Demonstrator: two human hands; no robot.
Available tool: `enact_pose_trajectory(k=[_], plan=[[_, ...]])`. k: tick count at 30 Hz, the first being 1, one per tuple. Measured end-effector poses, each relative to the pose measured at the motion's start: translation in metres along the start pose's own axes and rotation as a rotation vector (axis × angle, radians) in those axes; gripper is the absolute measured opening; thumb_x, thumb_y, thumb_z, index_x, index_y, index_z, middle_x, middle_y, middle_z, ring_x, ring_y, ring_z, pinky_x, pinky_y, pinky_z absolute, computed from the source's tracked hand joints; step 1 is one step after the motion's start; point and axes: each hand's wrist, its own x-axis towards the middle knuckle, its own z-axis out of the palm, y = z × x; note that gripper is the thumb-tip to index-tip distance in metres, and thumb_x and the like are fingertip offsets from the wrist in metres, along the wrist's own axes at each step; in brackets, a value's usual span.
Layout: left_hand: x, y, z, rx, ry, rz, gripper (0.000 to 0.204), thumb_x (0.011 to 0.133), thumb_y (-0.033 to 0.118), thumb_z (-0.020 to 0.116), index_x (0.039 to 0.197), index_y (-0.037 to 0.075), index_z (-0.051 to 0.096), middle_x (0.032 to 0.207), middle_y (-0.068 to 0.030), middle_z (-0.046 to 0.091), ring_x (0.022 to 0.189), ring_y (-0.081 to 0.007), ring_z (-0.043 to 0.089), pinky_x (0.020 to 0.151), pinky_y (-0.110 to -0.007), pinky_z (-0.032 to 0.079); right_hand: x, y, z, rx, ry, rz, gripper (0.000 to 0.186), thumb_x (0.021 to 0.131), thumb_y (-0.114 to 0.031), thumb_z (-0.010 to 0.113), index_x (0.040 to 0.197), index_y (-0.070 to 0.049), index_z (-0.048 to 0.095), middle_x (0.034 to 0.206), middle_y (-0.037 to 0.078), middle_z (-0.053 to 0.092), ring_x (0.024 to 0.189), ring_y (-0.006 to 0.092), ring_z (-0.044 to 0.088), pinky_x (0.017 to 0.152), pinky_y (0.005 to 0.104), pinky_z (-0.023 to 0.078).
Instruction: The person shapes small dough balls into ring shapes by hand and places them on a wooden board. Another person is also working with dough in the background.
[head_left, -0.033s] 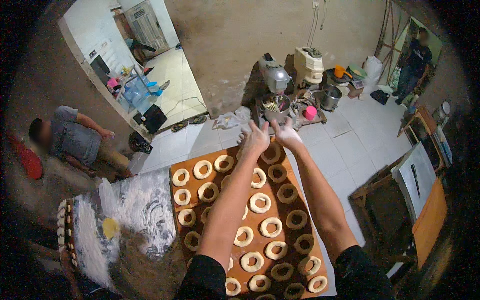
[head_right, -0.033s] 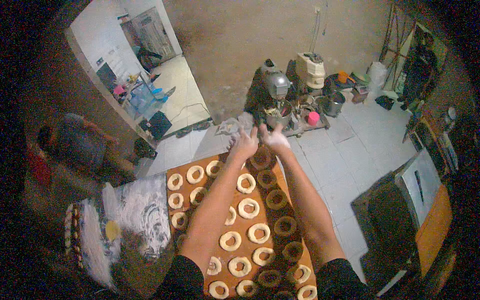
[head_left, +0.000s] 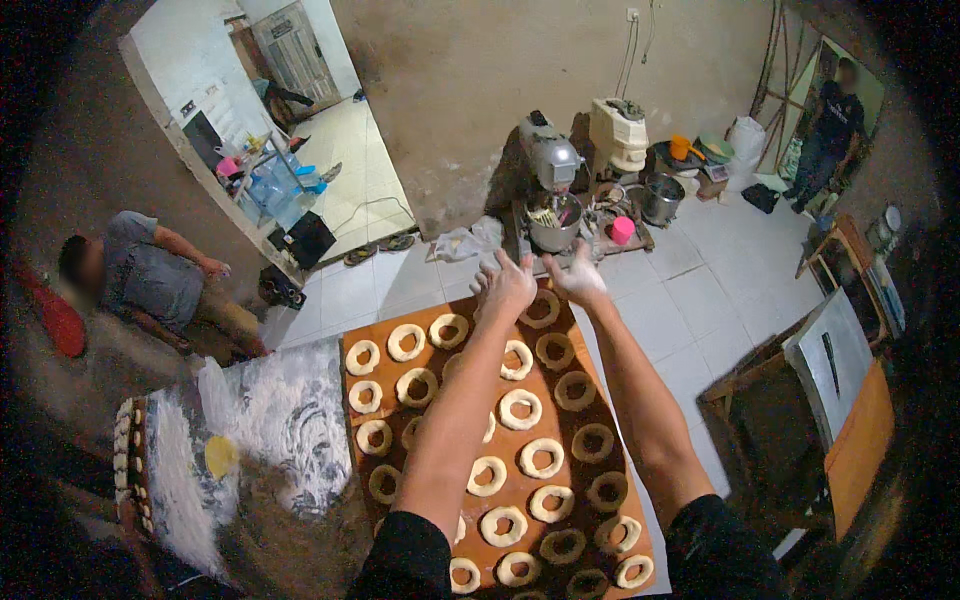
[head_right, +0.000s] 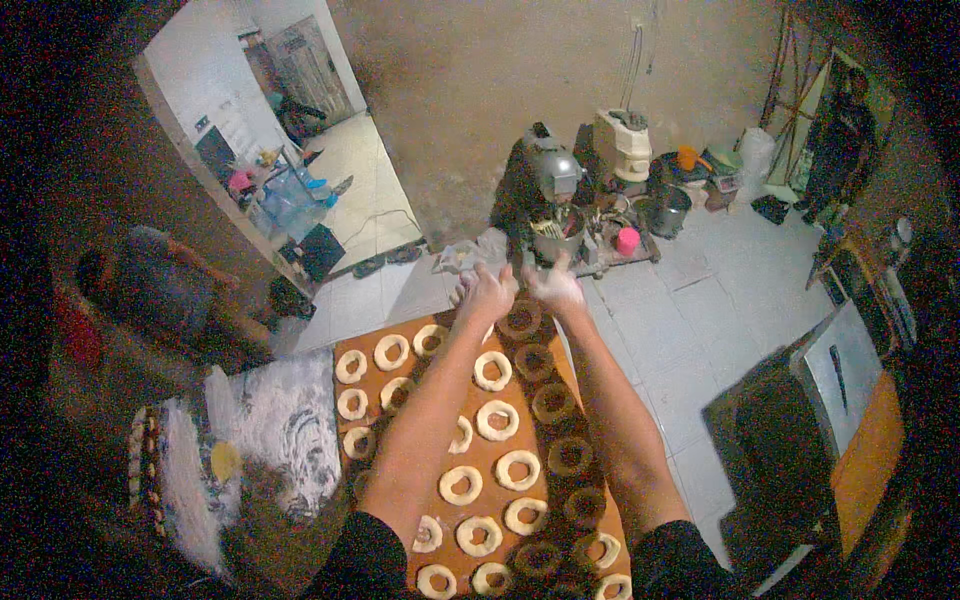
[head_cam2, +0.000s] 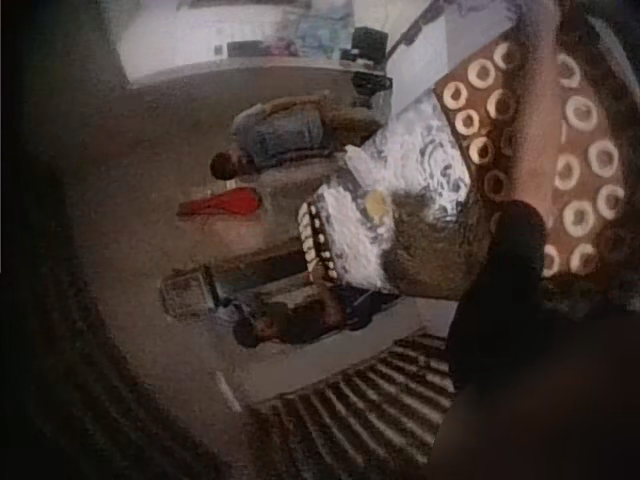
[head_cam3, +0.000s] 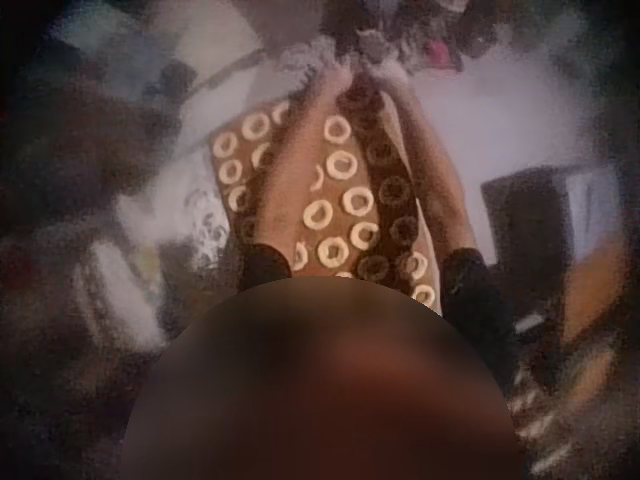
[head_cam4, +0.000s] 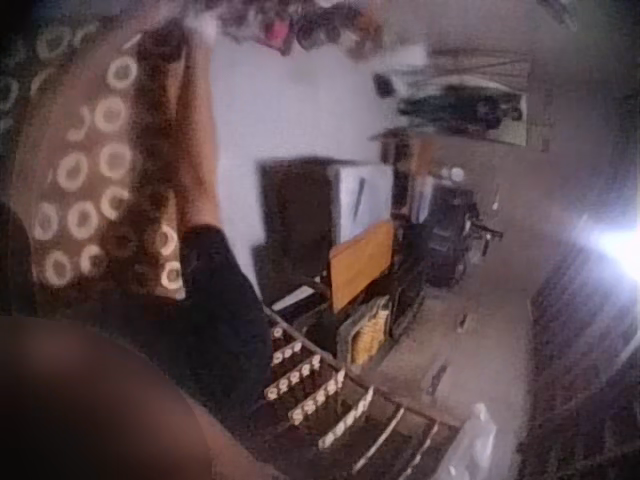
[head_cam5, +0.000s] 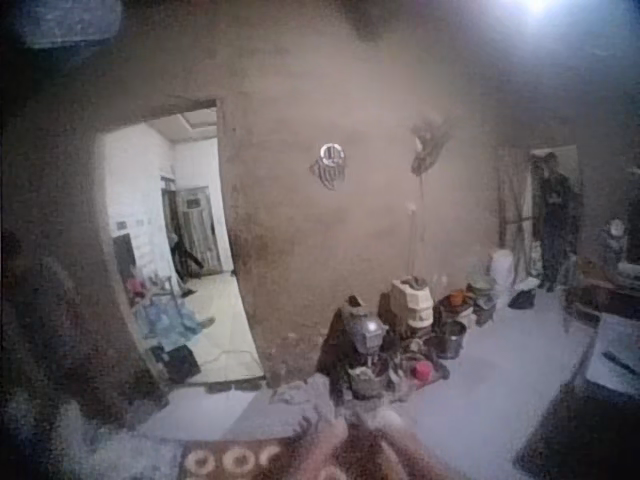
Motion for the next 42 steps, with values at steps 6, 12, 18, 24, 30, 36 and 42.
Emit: enact_pose_trajectory(k=[6, 12, 18, 24, 30, 36, 42], plan=[[-0.031, -0.004, -0.010, 0.143, -0.134, 0.072, 0.076, 0.083, 0.040, 0.067, 0.143, 0.011, 0.030, 0.141, -0.0304, 0.032, 0.131, -0.0458, 0.034, 0.109, -0.055, 0.023, -0.034, -0.019, 0.000, -0.264, -0.236, 0.273, 0.106, 0.073, -0.055, 0.072, 0.149, -0.015, 0.009, 0.124, 0.030, 0.054, 0.113, 0.0434, 0.057, 0.098, 0.0505, 0.043], [-0.160, -0.064, -0.073, -0.231, 0.058, 0.145, 0.069, 0.084, 0.027, 0.068, 0.142, 0.009, 0.035, 0.134, -0.0258, 0.039, 0.127, -0.0439, 0.038, 0.106, -0.051, 0.033, -0.178, -0.001, -0.098, 0.287, -0.195, 0.041, 0.075, 0.085, -0.042, 0.066, 0.144, -0.014, 0.029, 0.124, 0.025, 0.055, 0.113, 0.0401, 0.058, 0.095, 0.0459, 0.046], [-0.478, -0.207, -0.116, -0.286, 0.256, -0.577, 0.048, 0.096, 0.025, 0.053, 0.131, -0.006, 0.043, 0.120, -0.0310, 0.054, 0.102, -0.0454, 0.059, 0.088, -0.050, 0.046, -0.456, 0.028, -0.170, 0.381, -0.325, 0.673, 0.045, 0.096, -0.038, 0.055, 0.120, 0.001, 0.055, 0.089, 0.007, 0.064, 0.074, 0.0145, 0.060, 0.069, 0.0309, 0.051], [-0.588, -0.237, -0.059, 0.123, 0.272, -0.068, 0.022, 0.097, 0.017, 0.042, 0.102, -0.005, 0.045, 0.090, -0.0268, 0.048, 0.076, -0.0473, 0.055, 0.069, -0.055, 0.044, -0.517, -0.005, -0.143, 0.198, -0.142, 0.507, 0.061, 0.100, -0.050, 0.038, 0.111, 0.006, 0.058, 0.090, 0.017, 0.066, 0.073, 0.0280, 0.062, 0.070, 0.0428, 0.049], [-0.574, -0.235, -0.075, -0.133, -0.025, -0.504, 0.053, 0.102, 0.039, 0.031, 0.112, -0.010, 0.049, 0.104, -0.0339, 0.059, 0.097, -0.0466, 0.059, 0.080, -0.054, 0.047, -0.487, -0.012, -0.148, 0.057, -0.213, 0.749, 0.083, 0.089, -0.078, 0.019, 0.070, -0.003, 0.052, 0.064, 0.009, 0.051, 0.060, 0.0218, 0.049, 0.058, 0.0409, 0.040], [-0.574, -0.240, -0.098, -0.276, 0.007, -0.437, 0.065, 0.101, 0.048, 0.022, 0.138, -0.003, 0.038, 0.128, -0.0281, 0.052, 0.112, -0.0447, 0.053, 0.093, -0.049, 0.044, -0.479, -0.050, -0.168, 0.508, -0.184, 0.621, 0.092, 0.080, -0.087, 0.024, 0.079, -0.002, 0.061, 0.072, 0.007, 0.055, 0.068, 0.0204, 0.054, 0.065, 0.0379, 0.045], [-0.579, -0.234, -0.097, -0.510, 0.107, -0.512, 0.076, 0.099, 0.057, 0.016, 0.142, -0.002, 0.034, 0.139, -0.0243, 0.044, 0.126, -0.0390, 0.042, 0.104, -0.044, 0.033, -0.464, -0.038, -0.156, 0.760, -0.058, 0.699, 0.083, 0.079, -0.088, 0.027, 0.066, -0.009, 0.050, 0.058, 0.001, 0.044, 0.049, 0.0130, 0.047, 0.047, 0.0296, 0.041]])
